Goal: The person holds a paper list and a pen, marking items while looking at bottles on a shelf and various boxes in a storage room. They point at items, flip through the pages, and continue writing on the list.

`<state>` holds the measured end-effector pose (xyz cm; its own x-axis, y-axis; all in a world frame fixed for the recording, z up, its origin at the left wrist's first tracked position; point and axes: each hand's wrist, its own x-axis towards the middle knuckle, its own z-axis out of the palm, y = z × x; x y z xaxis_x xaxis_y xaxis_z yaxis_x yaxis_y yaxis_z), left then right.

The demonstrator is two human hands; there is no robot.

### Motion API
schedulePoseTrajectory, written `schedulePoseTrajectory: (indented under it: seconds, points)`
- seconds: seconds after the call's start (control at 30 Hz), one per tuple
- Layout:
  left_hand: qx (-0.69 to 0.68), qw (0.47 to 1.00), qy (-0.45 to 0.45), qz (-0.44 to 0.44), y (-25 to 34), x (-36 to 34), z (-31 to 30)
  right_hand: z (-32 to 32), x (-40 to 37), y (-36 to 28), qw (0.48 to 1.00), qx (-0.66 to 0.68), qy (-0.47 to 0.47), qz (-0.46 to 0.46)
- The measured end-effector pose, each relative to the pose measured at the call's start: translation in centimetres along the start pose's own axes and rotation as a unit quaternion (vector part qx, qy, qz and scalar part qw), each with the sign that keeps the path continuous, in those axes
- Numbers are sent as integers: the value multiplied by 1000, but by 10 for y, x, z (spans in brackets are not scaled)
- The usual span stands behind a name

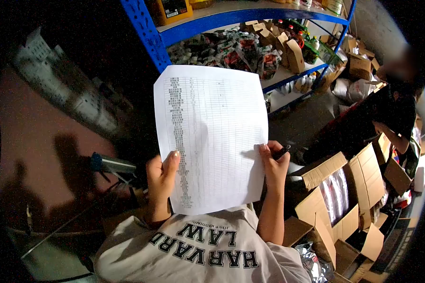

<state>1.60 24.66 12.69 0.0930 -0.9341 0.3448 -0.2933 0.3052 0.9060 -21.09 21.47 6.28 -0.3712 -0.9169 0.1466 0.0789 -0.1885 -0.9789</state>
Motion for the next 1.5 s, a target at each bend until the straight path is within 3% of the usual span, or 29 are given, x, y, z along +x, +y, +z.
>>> schedulePoseTrajectory:
  seconds: [0.27,0.5,0.57,0.63,0.7,0.73,0.87,1.2,1.3,1.4,1.5]
  points:
    - [-10,1000,-9,23,-1,5,1,-13,-6,0,982,-24,83,-167]
    - [20,1000,-11,7,-19,11,-1,-9,-3,-14,987,-70,67,-128]
    - [18,999,-16,26,-16,11,-2,-14,-5,-8,986,5,56,-154]
    - [9,998,-8,66,-16,14,1,-10,-3,-12,991,67,56,-97]
    - [-7,993,10,121,-22,22,9,-12,0,-16,997,-8,36,-69]
    - [-14,995,-45,83,-18,19,5,-11,0,-17,996,-18,42,-71]
    - [-3,995,-31,100,-14,19,6,-12,-3,-16,990,-48,88,-104]
    - [-66,994,-19,82,-6,16,9,-12,-4,-22,989,-24,104,-101]
    - [-60,998,-26,22,6,14,8,-13,-2,-18,986,-10,125,-109]
    - [-76,994,-32,76,-1,16,8,-11,-1,-18,985,-10,128,-119]
    - [-92,994,-33,52,1,14,9,-9,-1,-20,984,-8,128,-120]
